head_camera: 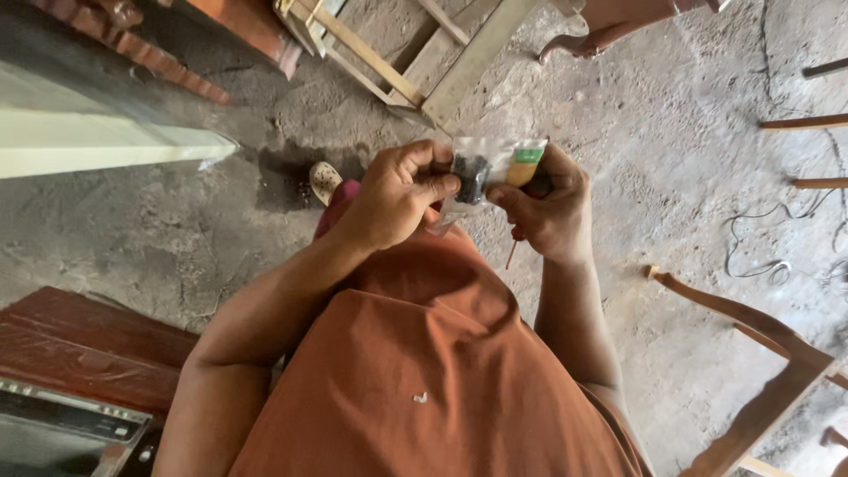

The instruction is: The person rummages through a toolbox to find a screwdriver, then walks to a workbench. They use the screwdriver to adjust the chuck of a green corded drill, tightening it by hand.

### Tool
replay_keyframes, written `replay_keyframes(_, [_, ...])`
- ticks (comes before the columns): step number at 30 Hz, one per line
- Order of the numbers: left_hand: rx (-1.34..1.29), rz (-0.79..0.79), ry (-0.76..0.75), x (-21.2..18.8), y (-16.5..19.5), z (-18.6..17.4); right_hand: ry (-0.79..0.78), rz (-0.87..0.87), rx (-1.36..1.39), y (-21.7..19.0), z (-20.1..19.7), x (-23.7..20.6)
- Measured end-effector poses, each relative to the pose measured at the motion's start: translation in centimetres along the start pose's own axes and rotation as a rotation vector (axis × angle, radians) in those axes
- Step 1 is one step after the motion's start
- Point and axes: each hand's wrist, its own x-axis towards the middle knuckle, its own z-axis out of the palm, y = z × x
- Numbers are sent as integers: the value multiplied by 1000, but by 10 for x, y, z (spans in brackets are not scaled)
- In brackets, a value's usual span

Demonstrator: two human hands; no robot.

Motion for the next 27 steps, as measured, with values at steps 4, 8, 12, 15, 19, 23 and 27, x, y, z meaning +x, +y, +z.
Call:
replay_keyframes(4, [-20, 1, -33, 6, 0, 12, 45, 48, 31, 2, -14, 1])
replay_keyframes(8, [-63, 109, -64, 11, -1, 20, 68, 55, 75, 4, -19, 2])
replay_keyframes(12, [-61, 67, -52, 12, 0, 24, 80, 88, 16, 4, -21, 2])
replay_keyframes(15, [1, 4, -2, 12, 0, 24, 67, 73, 40, 5, -20, 1])
replay_keyframes(19, [27, 58, -14, 10, -1, 22, 64, 82, 5, 6, -15, 0])
replay_keyframes(23, [12, 119, -13, 11, -5, 19, 69, 76, -37, 5, -13, 0])
replay_keyframes(27, [-11, 69, 9, 12, -6, 17, 37, 1, -12, 6, -12, 0])
